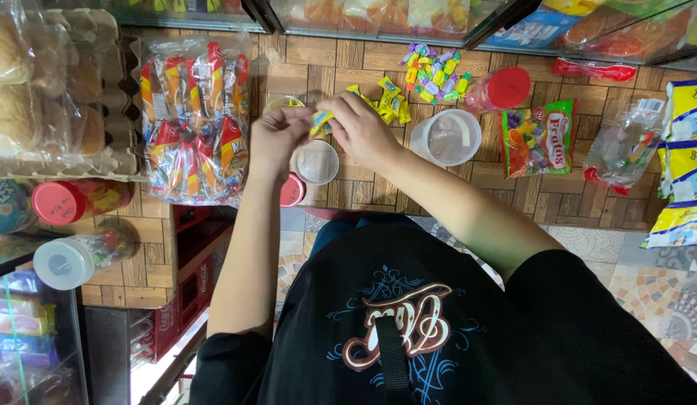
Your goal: The person sorts yellow-wrapped candies from a bulk container into a smaller clear jar, then opens a bag of colorful gummy candies with scissors and pours them onto the counter.
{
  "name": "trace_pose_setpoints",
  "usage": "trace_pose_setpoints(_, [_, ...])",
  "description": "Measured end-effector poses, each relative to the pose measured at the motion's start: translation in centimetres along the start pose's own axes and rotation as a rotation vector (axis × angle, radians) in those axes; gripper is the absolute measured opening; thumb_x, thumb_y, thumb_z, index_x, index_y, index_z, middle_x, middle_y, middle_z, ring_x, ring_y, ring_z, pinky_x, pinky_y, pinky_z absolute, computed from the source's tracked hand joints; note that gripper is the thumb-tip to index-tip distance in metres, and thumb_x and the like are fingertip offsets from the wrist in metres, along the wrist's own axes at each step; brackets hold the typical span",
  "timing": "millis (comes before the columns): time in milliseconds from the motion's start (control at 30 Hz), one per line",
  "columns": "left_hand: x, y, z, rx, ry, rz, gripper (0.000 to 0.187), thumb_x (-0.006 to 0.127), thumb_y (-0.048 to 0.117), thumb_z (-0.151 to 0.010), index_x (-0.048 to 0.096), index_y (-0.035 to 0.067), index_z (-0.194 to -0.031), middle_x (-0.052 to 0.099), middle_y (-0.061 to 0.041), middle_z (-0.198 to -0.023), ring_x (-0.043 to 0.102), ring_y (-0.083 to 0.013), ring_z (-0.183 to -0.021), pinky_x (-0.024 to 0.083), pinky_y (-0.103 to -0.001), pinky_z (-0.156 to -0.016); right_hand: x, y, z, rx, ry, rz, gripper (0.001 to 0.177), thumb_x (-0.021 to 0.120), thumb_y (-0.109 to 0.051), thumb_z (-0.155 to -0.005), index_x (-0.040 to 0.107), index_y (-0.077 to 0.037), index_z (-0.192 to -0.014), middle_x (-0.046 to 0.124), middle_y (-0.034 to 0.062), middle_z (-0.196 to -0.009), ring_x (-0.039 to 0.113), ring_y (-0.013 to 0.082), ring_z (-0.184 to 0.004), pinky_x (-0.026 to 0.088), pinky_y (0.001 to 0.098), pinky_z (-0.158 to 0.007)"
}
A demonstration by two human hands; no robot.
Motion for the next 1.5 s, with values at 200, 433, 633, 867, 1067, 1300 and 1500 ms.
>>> trace_pose_setpoints(200, [-3.5, 6.9, 2.0, 0.484, 0.36, -0.773, 0.009, 0.07, -0.002, -0.09, 0.072, -0.001, -0.099, 0.076, -0.012, -0.086, 0.074, -0.0179, -0.076, 0.059, -0.032, -0.071, 2.6, 8.9, 1.6, 0.168, -0.054, 0.039, 0.042, 0.071, 0.001, -0.086, 0.059, -0.007, -0.125, 0.063, 0.0164, -0.12, 0.065, 0.0373, -0.108, 0.056, 0.044, -0.089])
trace_pose_setpoints(433, [-3.7, 7.7, 2.8, 0.564, 0.348, -0.865, 0.009, 0.069, -0.004, -0.088, 0.07, 0.0, -0.096, 0.07, -0.017, -0.084, 0.071, -0.0248, -0.074, 0.056, -0.035, -0.068, 13.4, 18.2, 6.2, 0.288, -0.447, 0.208, 0.022, 0.07, -0.01, -0.089, 0.07, -0.012, -0.112, 0.068, 0.0134, -0.112, 0.067, 0.0355, -0.105, 0.056, 0.047, -0.089])
trace_pose_setpoints(633, [-6.2, 2.6, 1.5, 0.227, 0.219, -0.249, 0.013, 0.056, -0.003, -0.097, 0.067, 0.002, -0.103, 0.071, -0.005, -0.092, 0.072, -0.0122, -0.083, 0.062, -0.027, -0.074, 18.4, 18.4, 6.9, 0.132, -0.487, 0.367, 0.026, 0.058, -0.01, -0.091, 0.069, -0.011, -0.114, 0.065, 0.0137, -0.115, 0.064, 0.0369, -0.106, 0.054, 0.0498, -0.086])
trace_pose_setpoints(867, [-6.7, 3.9, 2.2, 0.375, 0.201, -0.132, 0.032, 0.085, -0.004, -0.089, 0.06, -0.001, -0.109, 0.064, -0.002, -0.098, 0.06, -0.0067, -0.086, 0.053, -0.023, -0.077, 19.6, 18.1, 6.6, 0.069, -0.456, 0.511, 0.021, 0.058, -0.013, -0.09, 0.068, -0.008, -0.107, 0.065, 0.0126, -0.107, 0.067, 0.0327, -0.102, 0.056, 0.0472, -0.083])
trace_pose_setpoints(1067, [-6.1, 3.6, 2.0, 0.306, 0.216, -0.272, 0.019, 0.086, 0.004, -0.087, 0.075, 0.002, -0.101, 0.068, 0.0, -0.089, 0.058, -0.007, -0.077, 0.051, -0.023, -0.07, 15.6, 19.2, 5.9, 0.413, -0.261, 0.25, 0.017, 0.06, -0.015, -0.098, 0.068, -0.008, -0.11, 0.071, 0.0158, -0.102, 0.069, 0.0391, -0.085, 0.055, 0.05, -0.072])
trace_pose_setpoints(1300, [-2.8, 7.8, 3.2, 0.652, 0.307, -0.926, 0.021, 0.085, 0.003, -0.08, 0.077, 0.007, -0.1, 0.067, -0.014, -0.098, 0.068, -0.0279, -0.08, 0.054, -0.035, -0.072, 9.6, 16.6, 4.0, 0.494, -0.077, -0.021, 0.018, 0.069, -0.017, -0.097, 0.072, -0.007, -0.113, 0.075, 0.0166, -0.1, 0.073, 0.0332, -0.089, 0.057, 0.0407, -0.077])
trace_pose_setpoints(1500, [1.5, 8.8, 3.7, 0.742, 0.143, -0.796, 0.023, 0.08, 0.004, -0.087, 0.076, 0.005, -0.109, 0.072, -0.013, -0.103, 0.071, -0.029, -0.092, 0.057, -0.036, -0.078, 8.6, 11.0, 1.4, 0.357, -0.177, -0.315, 0.021, 0.07, -0.019, -0.099, 0.071, -0.004, -0.115, 0.077, 0.0088, -0.1, 0.072, 0.0166, -0.086, 0.058, 0.0321, -0.077])
Point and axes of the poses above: each hand's wrist, its own z-axis away from the middle knuckle, its own x-axis out of the palm, y = z × x, the point moved 10 cm from there along -z, towards the middle knuckle
